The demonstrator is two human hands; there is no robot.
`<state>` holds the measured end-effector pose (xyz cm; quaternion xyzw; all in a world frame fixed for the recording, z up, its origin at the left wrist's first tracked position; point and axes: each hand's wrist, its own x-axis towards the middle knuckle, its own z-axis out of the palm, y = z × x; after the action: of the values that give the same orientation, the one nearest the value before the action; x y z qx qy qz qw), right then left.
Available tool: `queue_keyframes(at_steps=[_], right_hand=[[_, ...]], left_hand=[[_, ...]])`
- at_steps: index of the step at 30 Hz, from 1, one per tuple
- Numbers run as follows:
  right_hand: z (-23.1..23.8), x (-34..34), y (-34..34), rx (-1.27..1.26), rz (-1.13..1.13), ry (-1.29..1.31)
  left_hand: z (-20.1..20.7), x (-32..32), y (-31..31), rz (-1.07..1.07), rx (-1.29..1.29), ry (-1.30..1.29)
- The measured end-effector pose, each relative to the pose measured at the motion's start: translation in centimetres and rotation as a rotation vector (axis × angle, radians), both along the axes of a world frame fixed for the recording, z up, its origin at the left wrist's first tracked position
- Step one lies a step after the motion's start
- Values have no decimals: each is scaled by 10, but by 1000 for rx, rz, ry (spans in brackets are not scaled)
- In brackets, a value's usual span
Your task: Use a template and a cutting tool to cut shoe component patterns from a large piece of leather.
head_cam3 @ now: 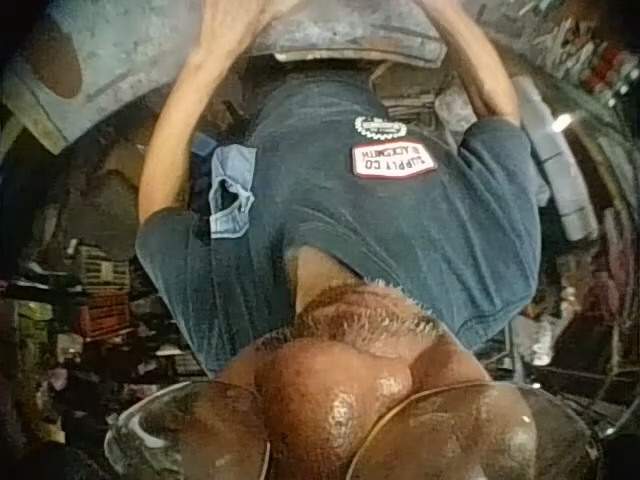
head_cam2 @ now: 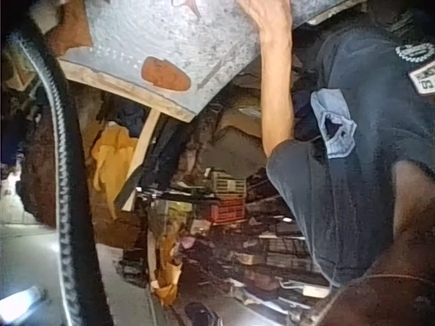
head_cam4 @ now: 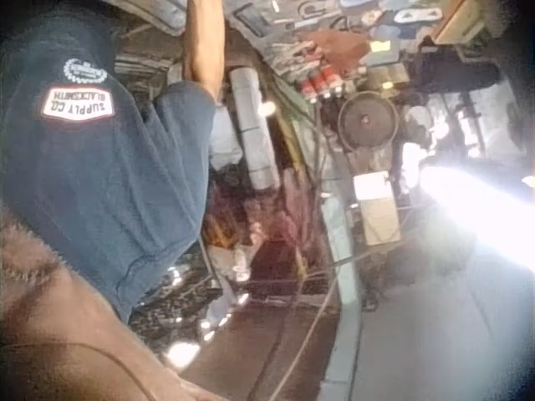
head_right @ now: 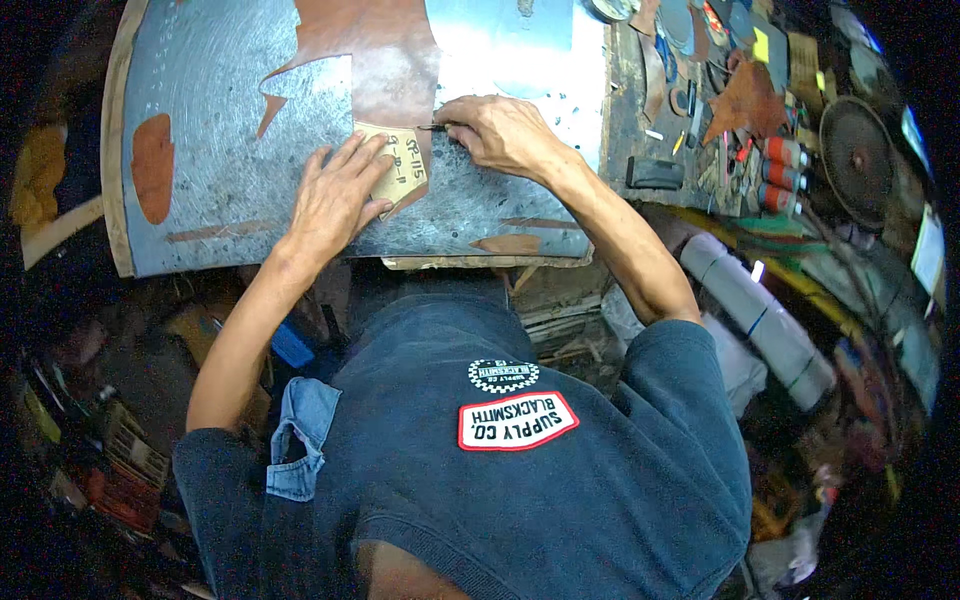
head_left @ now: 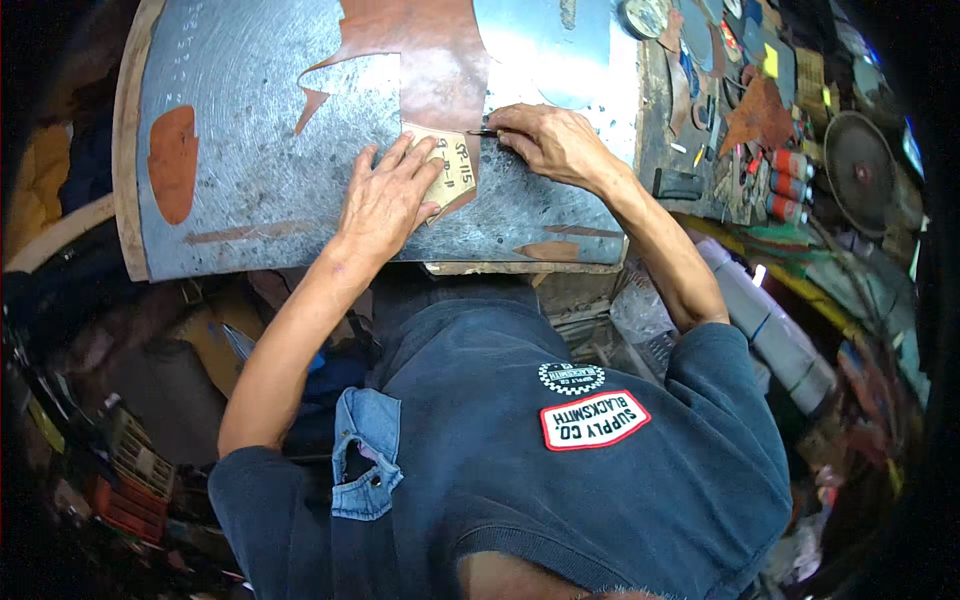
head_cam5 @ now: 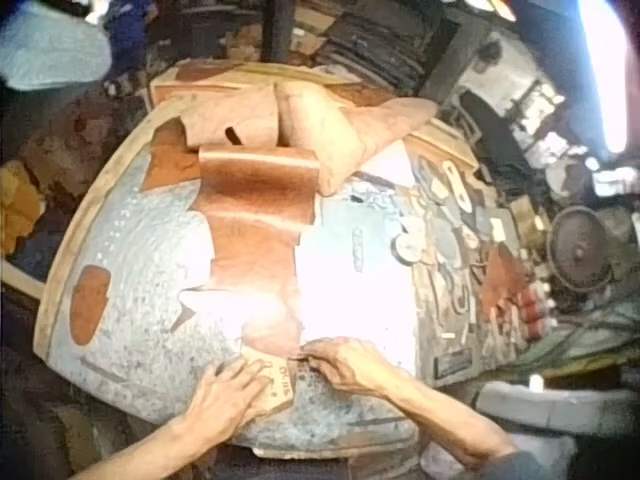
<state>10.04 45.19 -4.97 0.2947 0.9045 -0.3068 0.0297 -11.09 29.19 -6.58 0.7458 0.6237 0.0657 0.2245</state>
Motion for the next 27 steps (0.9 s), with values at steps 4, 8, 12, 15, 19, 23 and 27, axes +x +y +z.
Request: queue_keyframes(at_steps=[4,8,12,15,19,23,27], right_hand=[[5,7,-37,-89,-290,185],[-6,-19,-101,-98,-641,212],[-24,-31,-115,38,-756,346],[-25,-35,-116,93,-747,308],[-28,-36,-117,121,-709,284],[-22,-41,-116,127,-726,247],[-22,-40,-113,126,-673,211]], left_hand=[[-5,3,3,-85,44,67],[-15,0,8,-251,192,140],[-6,4,18,-308,124,152],[-5,4,17,-316,117,187],[-5,3,16,-328,130,232],[-8,3,16,-322,142,234],[-6,4,16,-324,119,264]])
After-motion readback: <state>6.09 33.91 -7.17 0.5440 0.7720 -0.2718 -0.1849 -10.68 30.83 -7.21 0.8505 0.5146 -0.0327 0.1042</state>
